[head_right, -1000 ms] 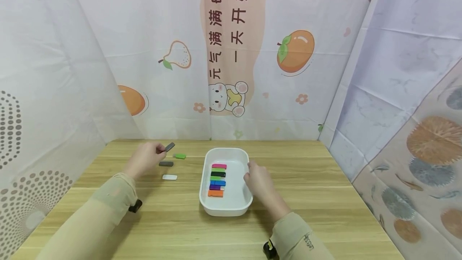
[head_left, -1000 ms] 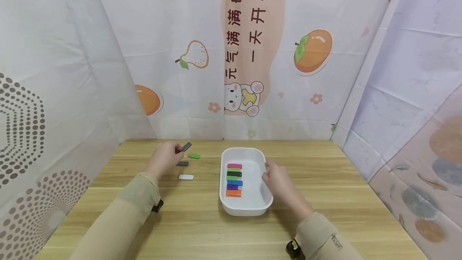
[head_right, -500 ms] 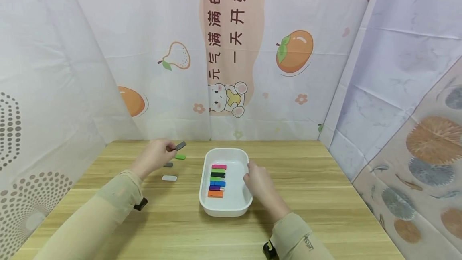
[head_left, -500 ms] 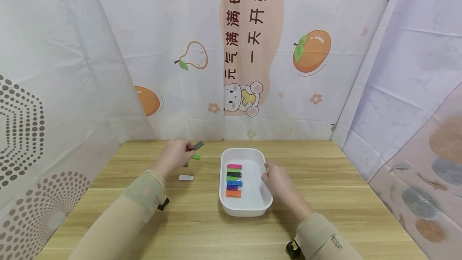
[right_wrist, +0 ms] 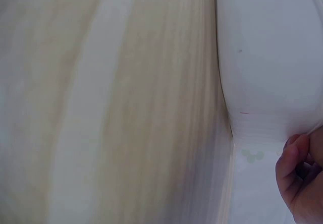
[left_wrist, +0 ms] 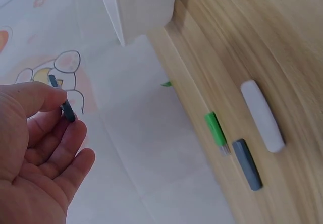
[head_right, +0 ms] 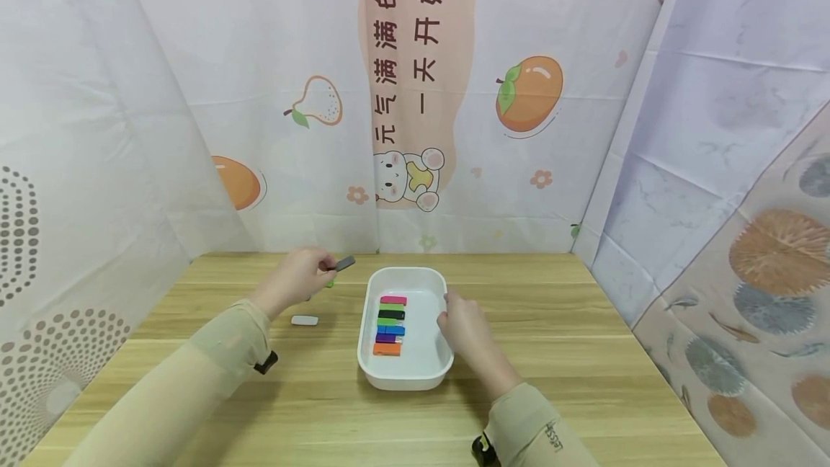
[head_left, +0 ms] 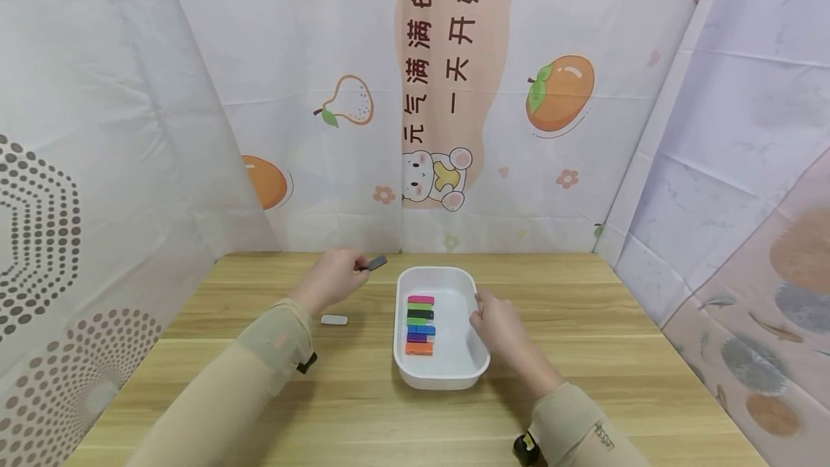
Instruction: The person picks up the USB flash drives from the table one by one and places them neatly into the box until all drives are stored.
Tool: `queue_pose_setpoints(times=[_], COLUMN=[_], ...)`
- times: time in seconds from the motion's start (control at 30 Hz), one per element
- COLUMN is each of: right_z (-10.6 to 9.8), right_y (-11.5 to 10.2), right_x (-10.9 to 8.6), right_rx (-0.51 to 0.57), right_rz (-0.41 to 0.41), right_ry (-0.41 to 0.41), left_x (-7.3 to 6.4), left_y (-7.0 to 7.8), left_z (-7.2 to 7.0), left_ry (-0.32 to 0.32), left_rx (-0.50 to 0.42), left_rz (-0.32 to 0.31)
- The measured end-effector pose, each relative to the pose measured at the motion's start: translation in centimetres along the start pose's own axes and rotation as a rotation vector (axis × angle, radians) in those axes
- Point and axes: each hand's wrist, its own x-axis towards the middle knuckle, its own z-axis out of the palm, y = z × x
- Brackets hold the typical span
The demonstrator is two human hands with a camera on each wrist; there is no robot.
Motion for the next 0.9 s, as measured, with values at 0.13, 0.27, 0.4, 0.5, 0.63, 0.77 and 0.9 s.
queue_pose_setpoints(times=[0.13, 0.27, 0.4, 0.5, 0.63, 0.77, 0.9], right_z=[0.0, 0.0, 0.0, 0.1, 0.2, 0.2, 0.1], right_y=[0.0, 0.0, 0.0, 0.1, 0.2, 0.2, 0.1], right_x=[-0.1, -0.1, -0.1, -0.1, 0.0, -0.1, -0.1], right_rx=[0.001, -0.005, -0.012, -0.016, -0.019, -0.024, -0.015], right_rz=[0.005, -0.003, -0.009, -0.007, -0.015, -0.027, -0.031], right_ry=[-0.004, 0.006, 0.015, 0.017, 0.023, 0.038, 0.037], left_x=[0.7, 1.2, 1.6, 1.9, 2.2, 2.7, 3.1], left_y=[0.9, 1.5, 2.0, 2.3, 2.7, 3.3, 3.8], left_z=[0.3, 0.5, 0.8, 0.9, 1.1, 1.4, 1.7], left_ry=[-0.022, -0.036, -0.048, -0.055, -0.06, -0.075, -0.131], left_rx=[0.006, 0.017, 0.018, 0.027, 0.036, 0.054, 0.055], left_rz=[0.02, 0.055, 0.076, 0.092, 0.107, 0.112, 0.092])
